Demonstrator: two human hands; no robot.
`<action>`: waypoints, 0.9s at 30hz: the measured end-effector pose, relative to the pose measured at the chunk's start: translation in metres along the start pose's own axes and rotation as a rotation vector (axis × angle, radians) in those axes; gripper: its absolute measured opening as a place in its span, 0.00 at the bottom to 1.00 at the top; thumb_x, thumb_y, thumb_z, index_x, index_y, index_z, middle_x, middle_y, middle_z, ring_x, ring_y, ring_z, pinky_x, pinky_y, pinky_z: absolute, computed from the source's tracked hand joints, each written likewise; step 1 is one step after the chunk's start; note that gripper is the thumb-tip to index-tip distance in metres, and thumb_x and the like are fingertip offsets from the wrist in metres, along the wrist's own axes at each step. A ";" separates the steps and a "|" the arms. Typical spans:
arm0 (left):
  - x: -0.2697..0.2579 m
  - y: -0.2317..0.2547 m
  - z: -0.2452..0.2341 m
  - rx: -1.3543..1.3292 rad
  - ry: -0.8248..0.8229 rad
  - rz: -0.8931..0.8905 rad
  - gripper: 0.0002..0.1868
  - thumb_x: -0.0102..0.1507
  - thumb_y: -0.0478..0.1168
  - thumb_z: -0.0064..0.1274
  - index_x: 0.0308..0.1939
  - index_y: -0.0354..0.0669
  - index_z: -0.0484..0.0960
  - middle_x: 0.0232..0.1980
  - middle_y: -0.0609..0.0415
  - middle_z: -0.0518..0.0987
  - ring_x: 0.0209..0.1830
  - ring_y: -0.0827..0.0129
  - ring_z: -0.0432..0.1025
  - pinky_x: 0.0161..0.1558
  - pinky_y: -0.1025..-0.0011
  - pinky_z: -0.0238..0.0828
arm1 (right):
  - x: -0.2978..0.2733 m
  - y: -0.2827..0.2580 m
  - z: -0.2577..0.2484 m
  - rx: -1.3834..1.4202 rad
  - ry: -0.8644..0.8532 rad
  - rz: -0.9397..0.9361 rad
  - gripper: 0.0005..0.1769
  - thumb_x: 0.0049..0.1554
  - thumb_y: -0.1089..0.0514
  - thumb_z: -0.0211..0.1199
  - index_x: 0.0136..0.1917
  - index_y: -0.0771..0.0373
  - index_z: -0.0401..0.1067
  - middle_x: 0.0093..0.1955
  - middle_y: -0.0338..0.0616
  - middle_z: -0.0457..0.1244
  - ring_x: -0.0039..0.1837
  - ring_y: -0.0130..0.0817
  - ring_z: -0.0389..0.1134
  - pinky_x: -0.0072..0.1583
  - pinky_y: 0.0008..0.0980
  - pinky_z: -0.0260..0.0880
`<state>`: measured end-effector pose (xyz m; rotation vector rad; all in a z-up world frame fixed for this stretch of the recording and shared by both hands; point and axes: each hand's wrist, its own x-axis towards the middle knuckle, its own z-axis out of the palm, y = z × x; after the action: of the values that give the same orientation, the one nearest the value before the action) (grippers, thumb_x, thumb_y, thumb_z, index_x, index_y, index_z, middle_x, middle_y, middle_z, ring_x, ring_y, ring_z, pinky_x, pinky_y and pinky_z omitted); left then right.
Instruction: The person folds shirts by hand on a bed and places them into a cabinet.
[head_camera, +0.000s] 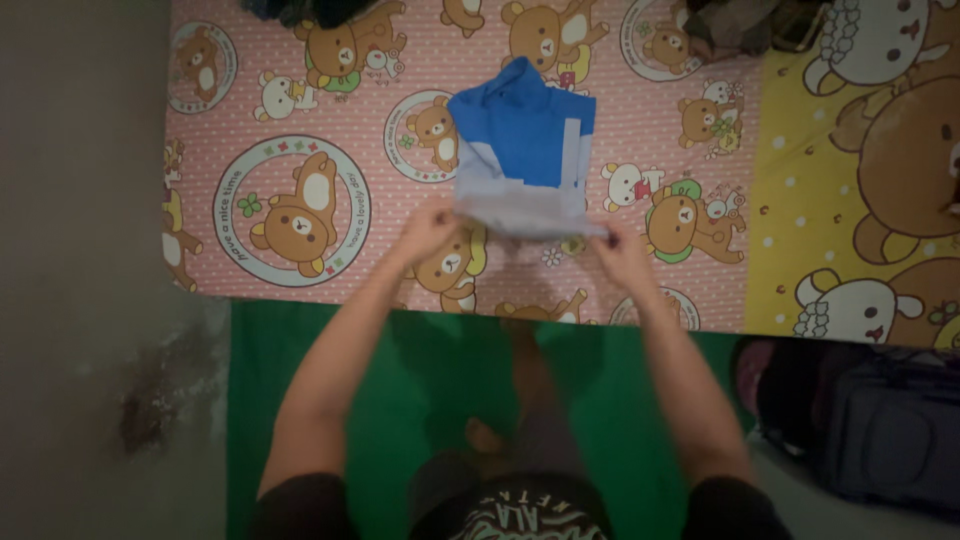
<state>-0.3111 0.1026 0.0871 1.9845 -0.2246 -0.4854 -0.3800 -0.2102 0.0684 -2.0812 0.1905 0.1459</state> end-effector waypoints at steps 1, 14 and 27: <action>0.020 0.008 -0.007 0.079 0.060 0.102 0.13 0.53 0.40 0.48 0.40 0.41 0.77 0.32 0.51 0.76 0.31 0.70 0.68 0.36 0.74 0.64 | 0.020 -0.008 -0.006 0.068 0.026 -0.086 0.12 0.47 0.59 0.57 0.46 0.62 0.69 0.30 0.37 0.58 0.32 0.22 0.55 0.35 0.23 0.55; 0.268 -0.061 -0.017 0.269 0.435 -0.154 0.22 0.54 0.52 0.48 0.42 0.37 0.72 0.41 0.40 0.71 0.44 0.51 0.64 0.47 0.63 0.59 | 0.275 0.018 -0.014 -0.185 0.171 -0.134 0.23 0.45 0.47 0.64 0.44 0.69 0.67 0.37 0.49 0.62 0.40 0.35 0.64 0.43 0.30 0.64; 0.217 -0.038 0.034 -0.092 0.615 -0.497 0.19 0.60 0.48 0.36 0.41 0.34 0.71 0.35 0.40 0.73 0.35 0.53 0.68 0.41 0.66 0.61 | 0.234 0.054 0.057 0.239 0.052 0.281 0.23 0.52 0.49 0.48 0.53 0.68 0.61 0.49 0.52 0.60 0.52 0.41 0.60 0.55 0.33 0.57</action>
<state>-0.1326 0.0129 -0.0119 1.9947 0.6739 -0.1657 -0.1624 -0.2044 -0.0480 -1.8131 0.5086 0.2272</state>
